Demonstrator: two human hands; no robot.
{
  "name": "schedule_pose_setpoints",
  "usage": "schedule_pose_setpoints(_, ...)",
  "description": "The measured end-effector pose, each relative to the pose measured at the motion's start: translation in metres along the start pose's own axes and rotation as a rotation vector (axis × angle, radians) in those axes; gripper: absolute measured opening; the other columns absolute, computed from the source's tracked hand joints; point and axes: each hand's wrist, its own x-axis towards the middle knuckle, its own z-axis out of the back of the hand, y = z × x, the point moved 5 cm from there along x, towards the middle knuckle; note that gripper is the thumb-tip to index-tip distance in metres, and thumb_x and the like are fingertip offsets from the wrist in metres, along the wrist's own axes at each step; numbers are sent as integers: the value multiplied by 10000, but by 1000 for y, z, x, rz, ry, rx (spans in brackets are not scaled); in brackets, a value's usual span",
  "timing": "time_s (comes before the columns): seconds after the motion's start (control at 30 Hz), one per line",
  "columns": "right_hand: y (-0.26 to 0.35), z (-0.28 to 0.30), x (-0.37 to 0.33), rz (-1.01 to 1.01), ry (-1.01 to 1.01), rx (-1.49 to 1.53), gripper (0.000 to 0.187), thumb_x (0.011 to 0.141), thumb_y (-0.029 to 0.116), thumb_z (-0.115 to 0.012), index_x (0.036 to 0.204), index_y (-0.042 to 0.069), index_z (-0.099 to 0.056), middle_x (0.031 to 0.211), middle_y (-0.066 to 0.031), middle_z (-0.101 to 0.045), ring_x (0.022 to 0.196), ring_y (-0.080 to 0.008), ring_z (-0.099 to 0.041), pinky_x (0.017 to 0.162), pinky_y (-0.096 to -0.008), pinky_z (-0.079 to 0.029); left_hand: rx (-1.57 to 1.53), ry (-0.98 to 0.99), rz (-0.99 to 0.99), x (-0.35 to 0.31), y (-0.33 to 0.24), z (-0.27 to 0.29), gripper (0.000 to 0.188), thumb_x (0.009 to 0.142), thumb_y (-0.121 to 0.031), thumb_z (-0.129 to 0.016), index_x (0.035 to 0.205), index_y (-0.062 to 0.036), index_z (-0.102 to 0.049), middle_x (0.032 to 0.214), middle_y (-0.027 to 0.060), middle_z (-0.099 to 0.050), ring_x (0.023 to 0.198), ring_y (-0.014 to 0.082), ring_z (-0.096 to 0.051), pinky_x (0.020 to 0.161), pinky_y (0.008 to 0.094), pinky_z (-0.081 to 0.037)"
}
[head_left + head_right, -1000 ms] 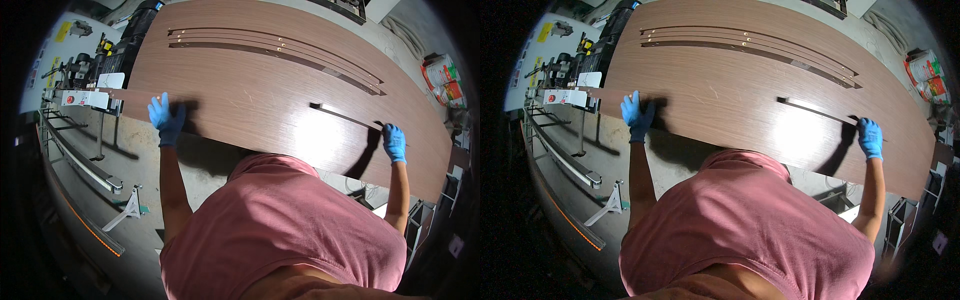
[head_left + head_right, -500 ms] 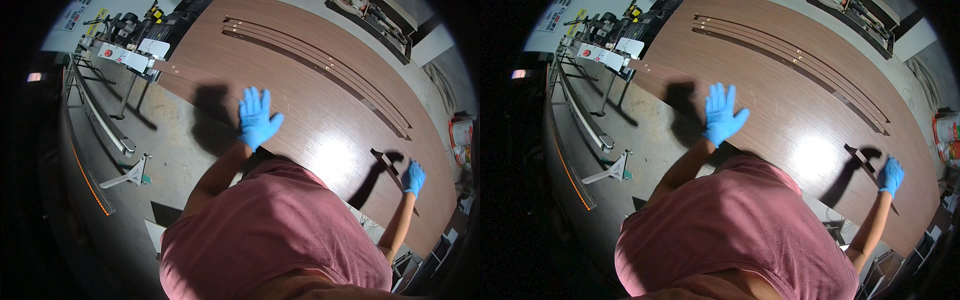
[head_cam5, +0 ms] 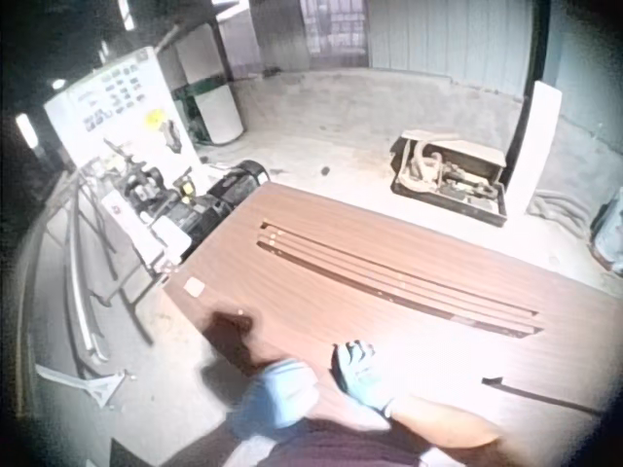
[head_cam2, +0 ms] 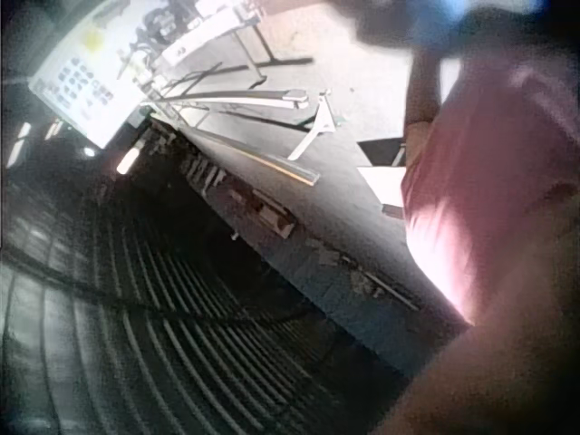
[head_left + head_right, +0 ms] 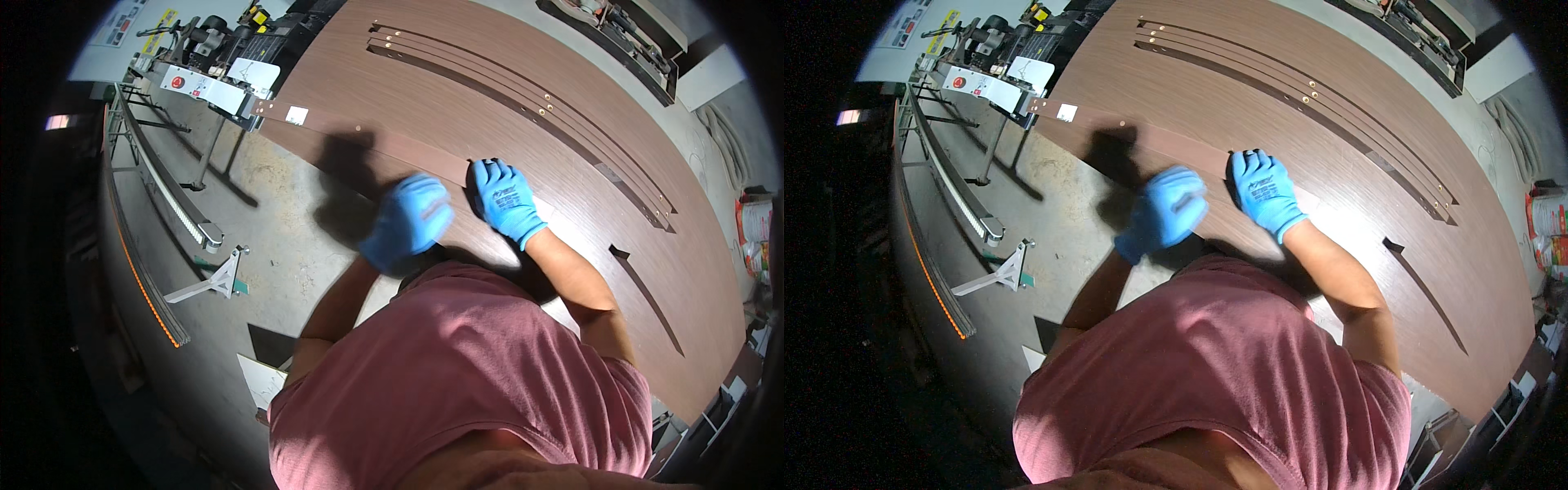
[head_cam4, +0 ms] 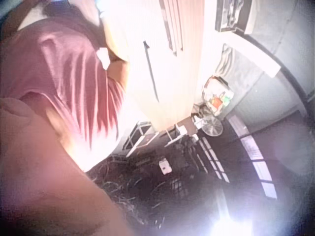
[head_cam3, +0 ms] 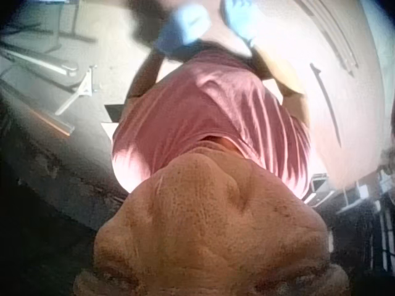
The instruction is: The person aligns and fits several long wooden strips into grooves on a large wooden panel. They repeatedly lift the panel to check alignment and then place it back down to continue fitting the strips.
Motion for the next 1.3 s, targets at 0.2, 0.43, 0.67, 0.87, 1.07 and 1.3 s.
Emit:
schedule_pose_setpoints(0.2, -72, 63, -18, -172, 73, 72, 468, 898, 154, -714, 1332, 54, -569, 1081, -187, -658, 979, -387, -687, 862, -485, -574, 705, -245, -123, 33, 91, 67, 709, 803, -251, -847, 1446, -42, -632, 1447, 250, -587, 1340, 479, -544, 1188, 561, -408)
schedule_pose_setpoints(0.43, -161, 58, -68, -211, 91, -204, 307, 963, 157, -635, 1261, 82, -653, 1047, -142, -680, 983, -331, -706, 829, -444, -570, 652, 25, -302, 122, 118, 26, 390, 862, -301, -825, 1157, -59, -747, 982, 118, -709, 1008, 353, -675, 1110, 559, -456)
schedule_pose_setpoints(0.67, -196, 50, -113, -488, 209, -394, 401, 950, 228, -719, 1312, 64, -659, 1177, -138, -717, 1110, -340, -698, 967, -469, -561, 839, -39, -299, 186, 98, -21, 463, 855, -399, -841, 1207, -114, -743, 1280, 115, -673, 1380, 379, -520, 1240, 573, -340)
schedule_pose_setpoints(0.87, -170, 91, -50, -391, -106, -160, 1106, 700, 422, -961, 1620, 89, -445, 1683, -228, -386, 1565, -456, -356, 1268, -551, -327, 800, -178, -164, 211, 93, -25, 912, 848, -486, -856, 1560, -39, -501, 1677, 230, -379, 1604, 458, -252, 1322, 589, -172)
schedule_pose_setpoints(1.07, -218, 55, -7, -518, 258, -126, 1225, 709, 512, -938, 1683, 120, -308, 1609, -225, -459, 1510, -413, -422, 1282, -552, -305, 743, 4, -217, 242, 112, -14, 1285, 766, -522, -898, 1731, -57, -188, 1778, 242, -198, 1657, 439, -134, 1343, 578, -122)
schedule_pose_setpoints(1.3, -227, 43, -12, -437, 184, -113, 1168, 720, 500, -917, 1665, 136, -335, 1527, -203, -535, 1441, -391, -497, 1269, -562, -324, 702, 190, -186, 270, 133, -8, 1361, 731, -517, -920, 1740, -77, -120, 1784, 238, -169, 1659, 436, -113, 1351, 574, -102)
